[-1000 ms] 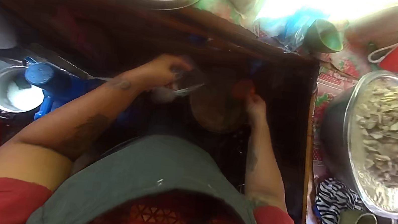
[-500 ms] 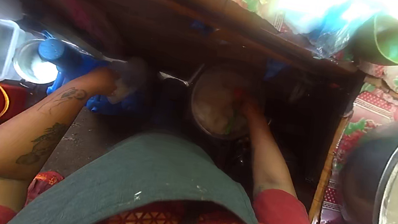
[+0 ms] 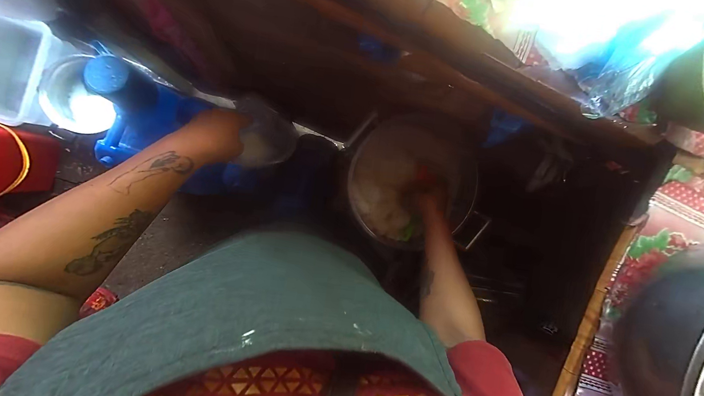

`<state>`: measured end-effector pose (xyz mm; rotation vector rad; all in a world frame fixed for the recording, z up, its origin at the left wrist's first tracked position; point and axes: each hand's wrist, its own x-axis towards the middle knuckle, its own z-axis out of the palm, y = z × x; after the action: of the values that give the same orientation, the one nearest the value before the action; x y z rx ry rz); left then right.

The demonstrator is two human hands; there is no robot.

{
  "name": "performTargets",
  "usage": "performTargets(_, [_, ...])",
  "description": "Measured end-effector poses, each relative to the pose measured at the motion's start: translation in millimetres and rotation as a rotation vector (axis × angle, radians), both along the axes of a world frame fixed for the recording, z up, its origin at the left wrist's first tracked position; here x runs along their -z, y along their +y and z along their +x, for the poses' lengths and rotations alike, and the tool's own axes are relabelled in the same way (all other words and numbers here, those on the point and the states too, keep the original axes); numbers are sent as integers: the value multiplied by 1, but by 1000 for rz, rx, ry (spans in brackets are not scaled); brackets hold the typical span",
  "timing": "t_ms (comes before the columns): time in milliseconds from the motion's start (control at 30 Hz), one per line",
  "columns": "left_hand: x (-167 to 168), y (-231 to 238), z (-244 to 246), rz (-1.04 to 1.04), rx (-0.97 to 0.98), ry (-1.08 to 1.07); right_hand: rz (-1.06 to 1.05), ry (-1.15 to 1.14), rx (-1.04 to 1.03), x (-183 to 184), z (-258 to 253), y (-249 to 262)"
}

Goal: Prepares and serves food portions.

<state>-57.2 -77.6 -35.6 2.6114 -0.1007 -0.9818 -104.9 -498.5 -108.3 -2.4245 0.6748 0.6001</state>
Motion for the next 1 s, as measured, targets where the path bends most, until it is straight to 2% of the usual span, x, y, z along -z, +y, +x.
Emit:
performTargets(100, [-9, 1, 0, -51, -37, -30, 225, -68, 159, 13, 6, 9])
performTargets(200, [-16, 2, 2, -91, -57, -68, 347, -115, 225, 17, 13, 14])
performTargets(333, [-32, -4, 5, -145, -51, -94, 346, -191, 246, 20, 14, 23])
performTargets(433, [-48, -13, 5, -203, -57, -100, 454, -266, 225, 27, 23, 36])
performTargets(567, [-71, -24, 1, -306, -36, -140, 350, -269, 101, 24, 36, 47])
performTargets(667, [-90, -33, -1, -384, -18, -153, 383, -235, 184, 29, 28, 46])
performTargets(733, [-100, -38, -2, -454, -19, -156, 504, -249, 265, 34, 18, 43])
performTargets(833, [-114, -46, -5, -608, -23, -159, 802, -354, 299, 40, -2, 32])
performTargets(900, [-128, -54, -6, -694, -17, -130, 947, -450, 335, 28, -20, 28])
performTargets(1000, [-145, -69, -3, -812, 35, -71, 955, -634, 535, -19, -50, 32])
